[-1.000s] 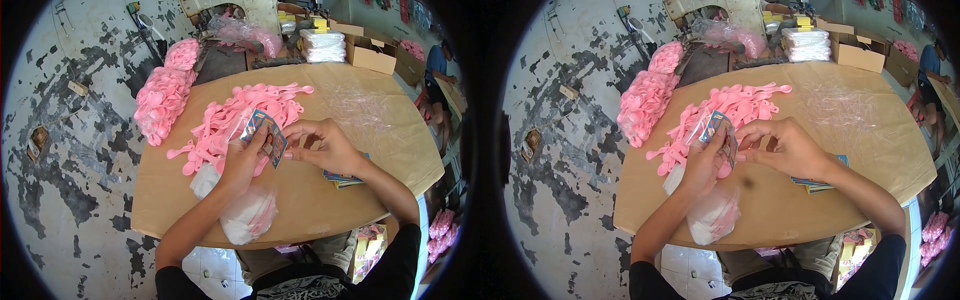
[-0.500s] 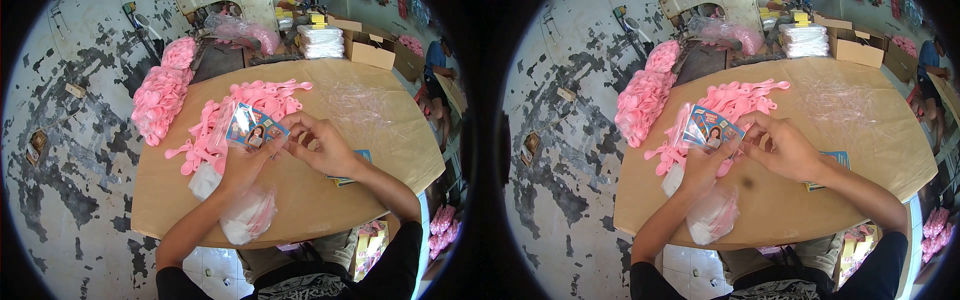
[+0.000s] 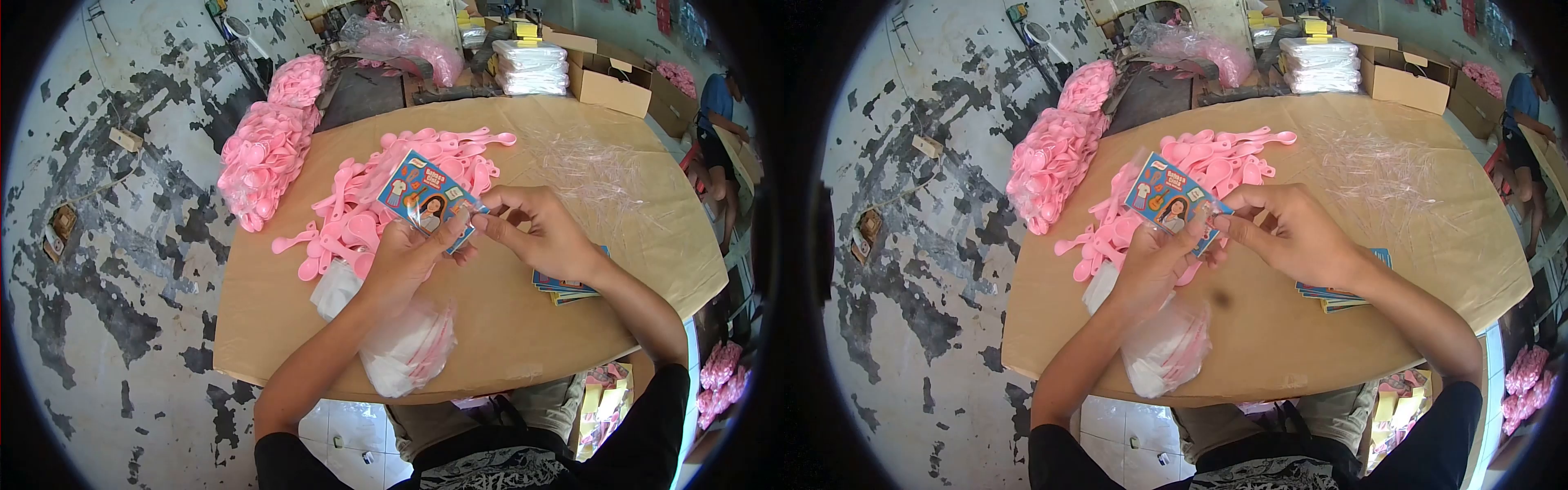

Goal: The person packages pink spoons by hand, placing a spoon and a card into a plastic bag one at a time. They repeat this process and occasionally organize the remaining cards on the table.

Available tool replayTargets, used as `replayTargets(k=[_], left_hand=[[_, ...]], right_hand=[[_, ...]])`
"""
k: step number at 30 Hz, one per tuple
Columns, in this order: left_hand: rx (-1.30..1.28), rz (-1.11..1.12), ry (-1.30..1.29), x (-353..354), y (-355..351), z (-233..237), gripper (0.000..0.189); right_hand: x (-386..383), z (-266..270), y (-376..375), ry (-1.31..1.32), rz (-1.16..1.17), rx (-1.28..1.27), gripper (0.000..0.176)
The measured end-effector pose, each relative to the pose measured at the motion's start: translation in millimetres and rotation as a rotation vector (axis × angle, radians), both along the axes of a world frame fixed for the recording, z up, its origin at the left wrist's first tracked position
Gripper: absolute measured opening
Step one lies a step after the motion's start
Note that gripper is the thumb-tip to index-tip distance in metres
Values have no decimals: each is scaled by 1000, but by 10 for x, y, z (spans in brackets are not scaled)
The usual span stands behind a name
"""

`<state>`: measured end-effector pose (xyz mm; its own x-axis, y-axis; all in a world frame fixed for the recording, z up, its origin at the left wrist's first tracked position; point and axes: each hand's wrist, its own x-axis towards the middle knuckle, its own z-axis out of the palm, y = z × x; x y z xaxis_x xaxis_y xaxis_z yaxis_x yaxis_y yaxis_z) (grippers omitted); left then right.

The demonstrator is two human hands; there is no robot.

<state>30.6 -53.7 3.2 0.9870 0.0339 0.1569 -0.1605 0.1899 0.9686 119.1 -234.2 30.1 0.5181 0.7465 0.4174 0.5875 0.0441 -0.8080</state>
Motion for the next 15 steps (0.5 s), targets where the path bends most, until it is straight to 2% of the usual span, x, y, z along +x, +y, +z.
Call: replayTargets(k=[4,7,11,14,15], left_hand=[[-129,17,-73,8,-4,13,31],[-61,203,-105,36,-16,-32,31],[72,243,-142,11,-83,-26,29],[138,193,-164,10,-94,-106,26],[57,200,-138,12,-97,-97,26]], right_hand=[[63,-13,-27,-64,-56,-39,15],[80,-32,-24,-57,-51,-55,14],[37,-35,-24,-22,-52,-45,12],[39,-48,-17,39,-66,-88,13],[43,-56,-17,56,-69,-106,14]])
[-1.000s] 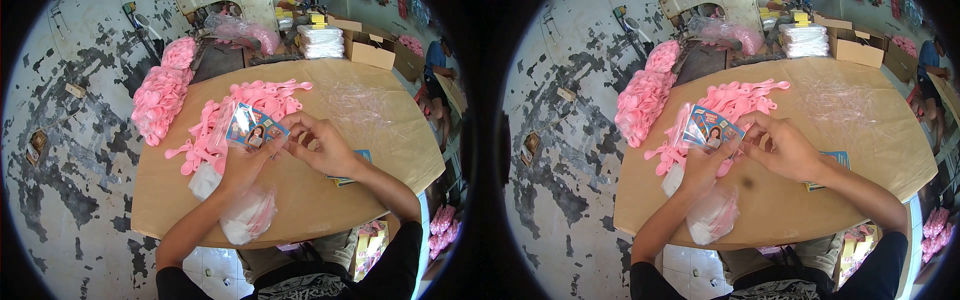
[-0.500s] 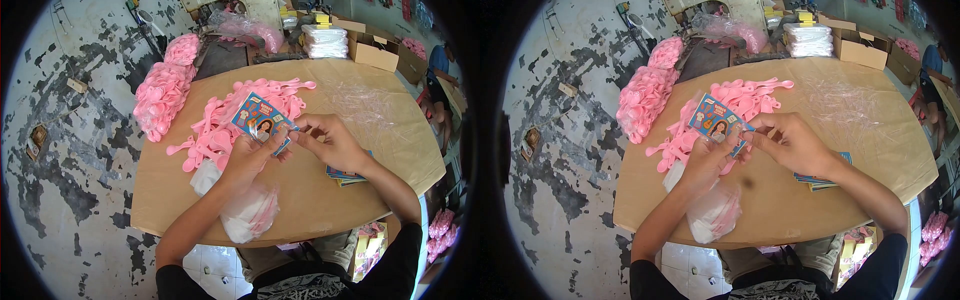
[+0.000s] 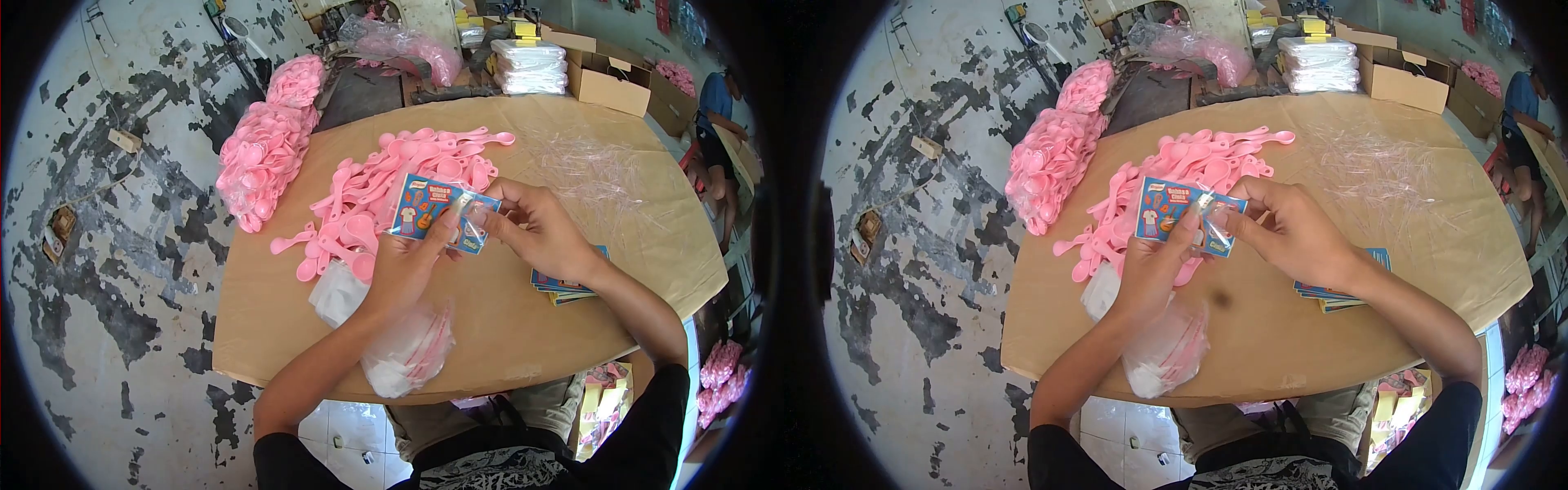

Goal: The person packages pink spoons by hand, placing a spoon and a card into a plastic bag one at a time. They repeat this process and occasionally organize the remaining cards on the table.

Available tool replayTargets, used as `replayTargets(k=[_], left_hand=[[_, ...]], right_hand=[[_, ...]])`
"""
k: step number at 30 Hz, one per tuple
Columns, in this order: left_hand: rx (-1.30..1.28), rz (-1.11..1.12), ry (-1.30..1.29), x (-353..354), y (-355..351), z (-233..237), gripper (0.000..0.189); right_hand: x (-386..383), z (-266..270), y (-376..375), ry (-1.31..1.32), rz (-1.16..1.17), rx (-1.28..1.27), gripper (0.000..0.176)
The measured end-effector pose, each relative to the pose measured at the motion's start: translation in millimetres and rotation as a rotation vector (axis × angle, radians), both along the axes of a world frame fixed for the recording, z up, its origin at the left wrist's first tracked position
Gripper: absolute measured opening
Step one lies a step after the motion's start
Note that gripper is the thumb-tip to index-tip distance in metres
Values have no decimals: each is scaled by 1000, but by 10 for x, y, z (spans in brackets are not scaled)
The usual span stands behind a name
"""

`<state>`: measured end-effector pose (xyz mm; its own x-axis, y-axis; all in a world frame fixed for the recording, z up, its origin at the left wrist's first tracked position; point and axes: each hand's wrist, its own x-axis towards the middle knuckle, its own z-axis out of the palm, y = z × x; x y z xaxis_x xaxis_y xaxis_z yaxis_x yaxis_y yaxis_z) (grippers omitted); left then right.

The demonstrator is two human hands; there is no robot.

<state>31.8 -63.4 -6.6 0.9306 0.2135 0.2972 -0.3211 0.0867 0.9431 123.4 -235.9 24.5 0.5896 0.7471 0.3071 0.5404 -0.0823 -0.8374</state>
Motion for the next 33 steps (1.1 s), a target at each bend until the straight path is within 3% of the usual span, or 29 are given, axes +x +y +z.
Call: replayTargets(k=[2,11,18,24,33], left_hand=[[-165,4,36,4,-3,55,26],[-380,-25,74,-32,-17,137,28],[-308,-57,28,-19,22,106,28],[-211,-94,0,-39,4,88,26],[21,-7,-148,-62,-203,-9,23]], right_hand=[[-6,27,1,30,35,28,14],[13,14,-19,117,111,128,25],[23,-22,-21,133,153,172,26],[-1,3,-9,84,103,49,21],[-80,-77,34,53,79,193,19]])
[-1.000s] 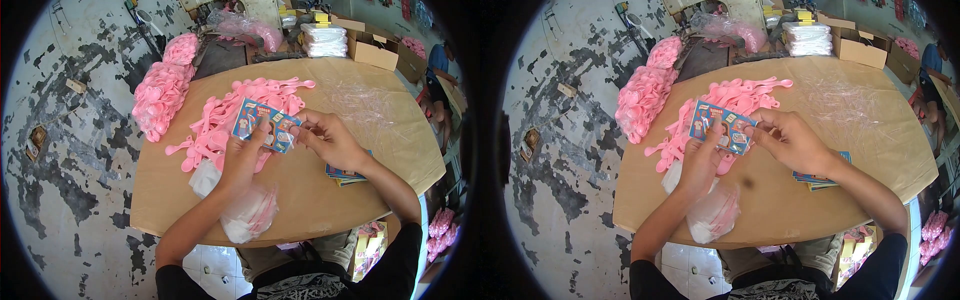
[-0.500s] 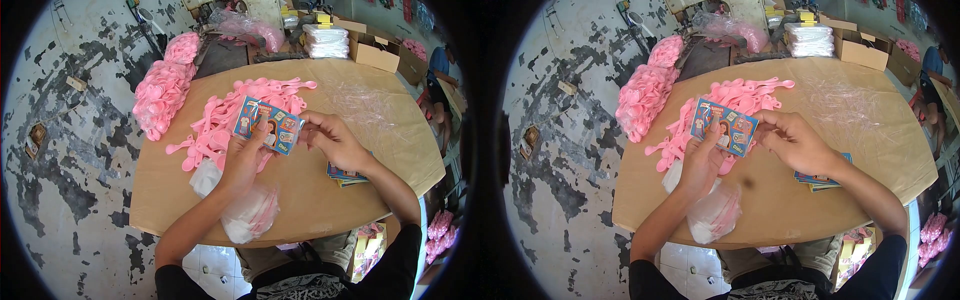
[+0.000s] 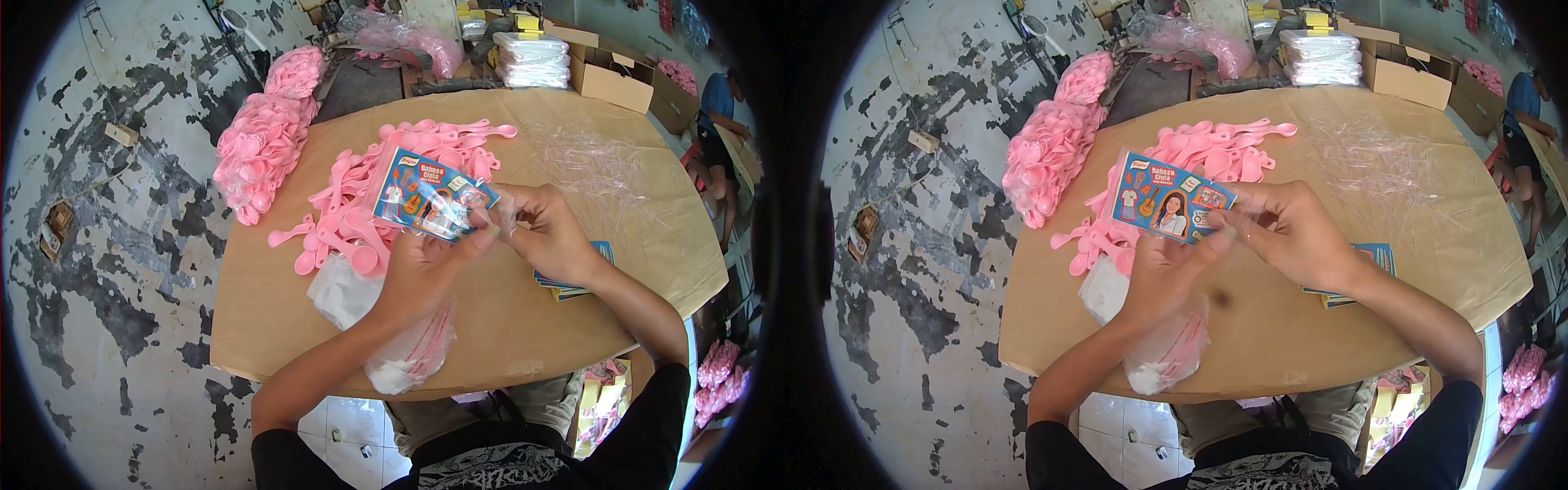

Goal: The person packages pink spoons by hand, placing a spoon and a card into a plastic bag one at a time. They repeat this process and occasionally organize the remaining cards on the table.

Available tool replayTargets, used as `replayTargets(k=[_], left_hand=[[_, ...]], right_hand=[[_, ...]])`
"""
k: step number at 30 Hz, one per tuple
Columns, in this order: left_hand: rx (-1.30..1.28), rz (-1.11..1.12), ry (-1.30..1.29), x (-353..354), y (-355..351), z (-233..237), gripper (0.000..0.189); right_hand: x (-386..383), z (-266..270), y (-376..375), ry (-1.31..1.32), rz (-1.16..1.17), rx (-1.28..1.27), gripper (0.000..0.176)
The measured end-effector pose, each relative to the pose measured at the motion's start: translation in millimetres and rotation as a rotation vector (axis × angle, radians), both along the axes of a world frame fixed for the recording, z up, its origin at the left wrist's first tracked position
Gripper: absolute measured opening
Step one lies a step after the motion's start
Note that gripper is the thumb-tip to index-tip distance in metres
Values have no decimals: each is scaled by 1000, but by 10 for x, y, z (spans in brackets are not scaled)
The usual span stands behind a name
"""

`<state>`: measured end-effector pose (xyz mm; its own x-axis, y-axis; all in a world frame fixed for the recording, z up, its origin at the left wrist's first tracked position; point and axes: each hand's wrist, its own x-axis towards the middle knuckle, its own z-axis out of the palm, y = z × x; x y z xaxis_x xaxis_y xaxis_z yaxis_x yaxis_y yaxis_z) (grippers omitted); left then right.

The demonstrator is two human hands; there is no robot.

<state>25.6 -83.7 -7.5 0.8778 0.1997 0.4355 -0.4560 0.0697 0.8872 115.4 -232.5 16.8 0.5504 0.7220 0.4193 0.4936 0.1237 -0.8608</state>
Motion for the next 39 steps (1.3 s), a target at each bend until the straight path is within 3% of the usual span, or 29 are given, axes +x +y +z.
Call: replayTargets(k=[3,5,8,13,16,20,23,24,26,27,29,31,32,35,36,39], left_hand=[[-126,109,-58,-35,-123,82,25],[-324,14,-36,-87,-10,209,27],[-249,-78,-102,-117,199,223,29],[24,-29,-64,-125,141,172,35],[-191,-100,-183,-109,92,254,44],[-91,-100,-65,-165,182,273,47],[479,-21,-205,-198,256,99,47],[315,-84,-177,-214,237,141,44],[-7,-207,-116,-230,206,279,40],[-48,-118,-177,-193,272,303,41],[-132,62,-300,-110,489,366,45],[-9,96,-357,-77,636,441,43],[54,113,-385,-68,692,468,41],[12,106,-326,-53,834,439,36],[-39,112,-344,-43,909,432,30],[-193,252,-291,4,1105,465,30]], right_hand=[[-71,196,-70,86,-28,-205,20],[8,25,8,44,-17,-23,19],[-86,38,86,64,-24,148,15],[-113,111,47,220,38,66,12],[-73,126,-20,190,41,-14,14],[-193,186,73,251,-36,25,15],[-197,191,107,206,-66,-70,18],[-180,184,107,176,-64,-117,19],[-151,240,99,135,63,-30,28],[-123,286,102,113,127,17,33],[-55,443,113,-9,26,18,54],[-1,601,150,139,-9,-53,70],[63,596,201,66,10,-90,56],[299,603,306,-227,120,-218,41],[249,740,332,-107,30,-172,26],[309,589,438,-373,12,-430,23]])
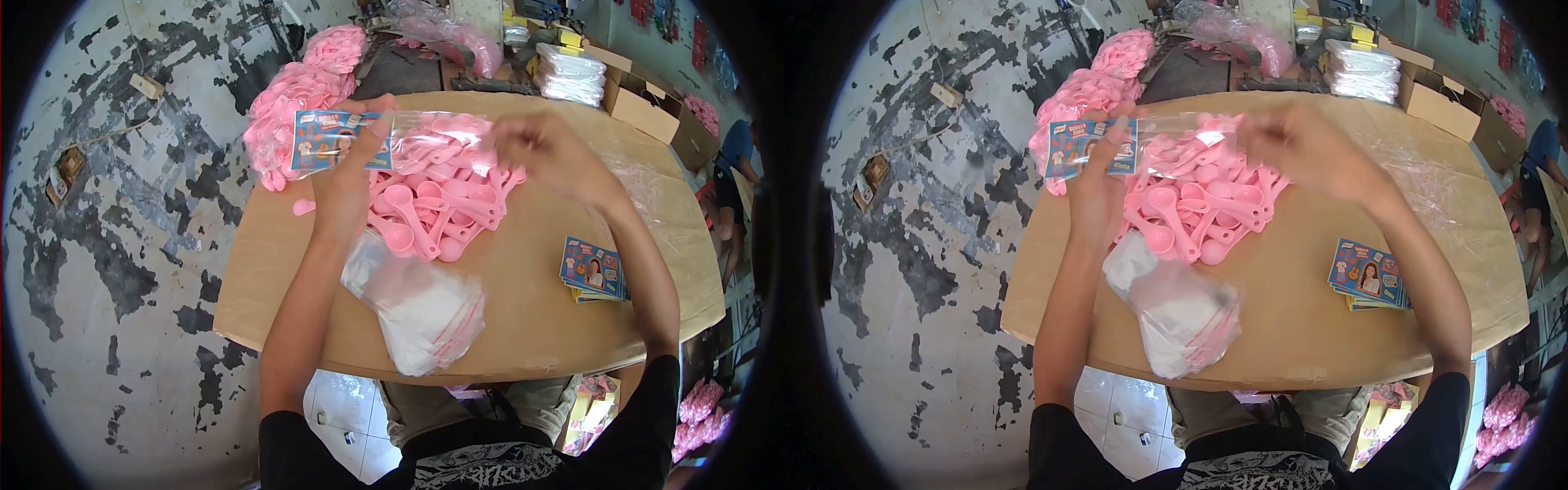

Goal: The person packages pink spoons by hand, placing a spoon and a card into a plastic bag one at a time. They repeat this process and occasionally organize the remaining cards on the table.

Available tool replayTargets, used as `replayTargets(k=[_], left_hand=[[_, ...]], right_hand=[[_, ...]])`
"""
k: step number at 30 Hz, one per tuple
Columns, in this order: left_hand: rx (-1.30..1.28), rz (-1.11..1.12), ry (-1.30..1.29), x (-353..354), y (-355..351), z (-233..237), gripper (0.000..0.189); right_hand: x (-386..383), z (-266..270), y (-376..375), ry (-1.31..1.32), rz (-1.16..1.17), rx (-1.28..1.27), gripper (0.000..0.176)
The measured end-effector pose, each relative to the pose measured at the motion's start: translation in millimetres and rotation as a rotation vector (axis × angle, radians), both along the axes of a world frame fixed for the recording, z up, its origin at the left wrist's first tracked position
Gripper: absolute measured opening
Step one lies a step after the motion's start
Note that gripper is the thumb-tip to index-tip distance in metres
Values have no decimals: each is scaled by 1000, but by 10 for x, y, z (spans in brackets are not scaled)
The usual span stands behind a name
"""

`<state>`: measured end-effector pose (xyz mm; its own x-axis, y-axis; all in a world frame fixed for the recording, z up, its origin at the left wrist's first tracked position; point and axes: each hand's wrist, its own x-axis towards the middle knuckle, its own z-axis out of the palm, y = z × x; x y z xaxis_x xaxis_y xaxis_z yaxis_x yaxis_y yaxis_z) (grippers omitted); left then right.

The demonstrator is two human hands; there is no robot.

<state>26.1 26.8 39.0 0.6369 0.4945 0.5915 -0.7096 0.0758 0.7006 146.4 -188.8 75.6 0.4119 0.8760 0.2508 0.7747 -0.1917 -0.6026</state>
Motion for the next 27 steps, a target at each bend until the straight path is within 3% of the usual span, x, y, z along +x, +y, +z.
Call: replayTargets(k=[4,7,16,22,27], left_hand=[[-18,-19,6,28,28,-43,29],[-19,-72,18,6,-90,-71,29],[-131,-133,2,73,49,-174,31],[-158,-75,-24,46,23,-73,26],[-134,-101,-29,97,63,-153,29]], right_hand=[[-59,-475,48,-433,-36,-263,23],[-88,-442,75,-495,-68,-433,24],[358,-87,-217,-218,-37,18,19],[266,280,-342,115,-112,96,24],[203,285,-330,157,-87,121,24]])
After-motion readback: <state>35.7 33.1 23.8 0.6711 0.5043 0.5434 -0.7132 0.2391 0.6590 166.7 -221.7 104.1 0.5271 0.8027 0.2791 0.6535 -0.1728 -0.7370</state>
